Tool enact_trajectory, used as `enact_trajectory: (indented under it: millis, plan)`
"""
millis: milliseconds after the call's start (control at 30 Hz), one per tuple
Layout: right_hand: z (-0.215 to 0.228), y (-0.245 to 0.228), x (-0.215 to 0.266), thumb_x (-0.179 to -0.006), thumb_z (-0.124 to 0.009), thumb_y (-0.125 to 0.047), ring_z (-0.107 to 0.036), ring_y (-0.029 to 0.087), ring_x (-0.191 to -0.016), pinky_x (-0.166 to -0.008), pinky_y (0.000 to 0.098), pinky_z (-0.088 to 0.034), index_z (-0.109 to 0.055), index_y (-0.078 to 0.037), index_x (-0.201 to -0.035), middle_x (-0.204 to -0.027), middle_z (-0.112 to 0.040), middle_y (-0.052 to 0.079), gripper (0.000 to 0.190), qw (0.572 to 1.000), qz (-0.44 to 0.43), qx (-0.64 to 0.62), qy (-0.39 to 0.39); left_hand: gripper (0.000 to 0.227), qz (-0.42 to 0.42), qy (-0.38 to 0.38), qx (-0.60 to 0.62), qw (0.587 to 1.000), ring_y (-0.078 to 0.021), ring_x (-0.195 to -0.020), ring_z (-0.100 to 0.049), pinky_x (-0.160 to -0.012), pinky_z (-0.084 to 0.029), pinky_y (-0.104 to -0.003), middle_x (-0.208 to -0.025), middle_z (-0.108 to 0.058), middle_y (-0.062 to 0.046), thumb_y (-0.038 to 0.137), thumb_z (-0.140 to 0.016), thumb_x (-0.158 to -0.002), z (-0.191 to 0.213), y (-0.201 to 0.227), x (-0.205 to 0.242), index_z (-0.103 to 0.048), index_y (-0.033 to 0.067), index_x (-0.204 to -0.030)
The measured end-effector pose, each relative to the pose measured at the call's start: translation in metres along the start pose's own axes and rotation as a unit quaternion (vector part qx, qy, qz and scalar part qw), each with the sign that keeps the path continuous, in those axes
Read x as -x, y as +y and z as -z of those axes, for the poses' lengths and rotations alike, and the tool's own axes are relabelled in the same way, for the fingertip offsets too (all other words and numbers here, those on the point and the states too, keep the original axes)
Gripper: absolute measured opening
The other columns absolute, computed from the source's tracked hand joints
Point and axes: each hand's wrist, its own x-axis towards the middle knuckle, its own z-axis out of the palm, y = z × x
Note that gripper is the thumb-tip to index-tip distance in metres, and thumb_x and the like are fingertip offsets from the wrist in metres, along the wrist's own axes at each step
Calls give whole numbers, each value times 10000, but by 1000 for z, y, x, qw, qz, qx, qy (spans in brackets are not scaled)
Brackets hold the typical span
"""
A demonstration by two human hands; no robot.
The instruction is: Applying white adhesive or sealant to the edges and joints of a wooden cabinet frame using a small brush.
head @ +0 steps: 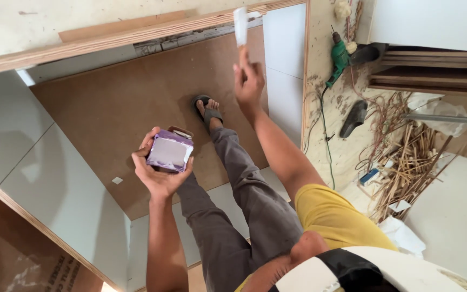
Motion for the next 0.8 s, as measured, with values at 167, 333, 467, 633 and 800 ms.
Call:
enact_trajectory:
  millis: [167,333,467,633,800]
  plan:
    - [36,-17,-8,-1037,-686,-133,-466,103,-671,-588,280,-402,-622,-103,-1440,-773,-531,-18,409,992,-7,-88,-87,833,-92,-20,-32,995,-300,-1314,-613,-1103,-562,-420,-1474,-522,-227,97,-943,-663,-30,9,-11,-357,33,-1252]
    - [28,-4,-13,-1064,-645,-114,-485,104,-665,-584,271,-413,-616,-96,-1445,-813,-591,5,383,986,-86,-114,-89,822,-102,-35,-51,993,-313,-1302,-634,-1095,-566,-427,-1471,-529,-239,85,-943,-661,-46,8,-21,-368,32,-1246]
    - [29,-12,-15,-1041,-676,-126,-516,96,-665,-592,281,-432,-607,-113,-1458,-832,-609,26,423,990,-23,-68,-125,820,-90,-37,-47,994,-320,-1313,-632,-1112,-559,-435,-1470,-527,-239,86,-944,-664,-56,10,-28,-369,33,-1247]
    - [33,6,-21,-1018,-708,-98,-520,122,-670,-593,299,-447,-609,-122,-1463,-834,-584,59,457,996,-45,-45,-68,808,-75,-52,-43,995,-315,-1321,-627,-1124,-555,-433,-1473,-529,-237,92,-942,-671,-59,10,-33,-371,30,-1240]
    - [32,23,-6,-967,-740,-79,-586,153,-753,-638,339,-515,-574,-149,-1480,-921,-608,85,544,996,51,16,-68,807,-74,-54,-35,995,-310,-1317,-629,-1123,-558,-433,-1469,-528,-237,98,-944,-671,-68,7,-38,-375,23,-1239]
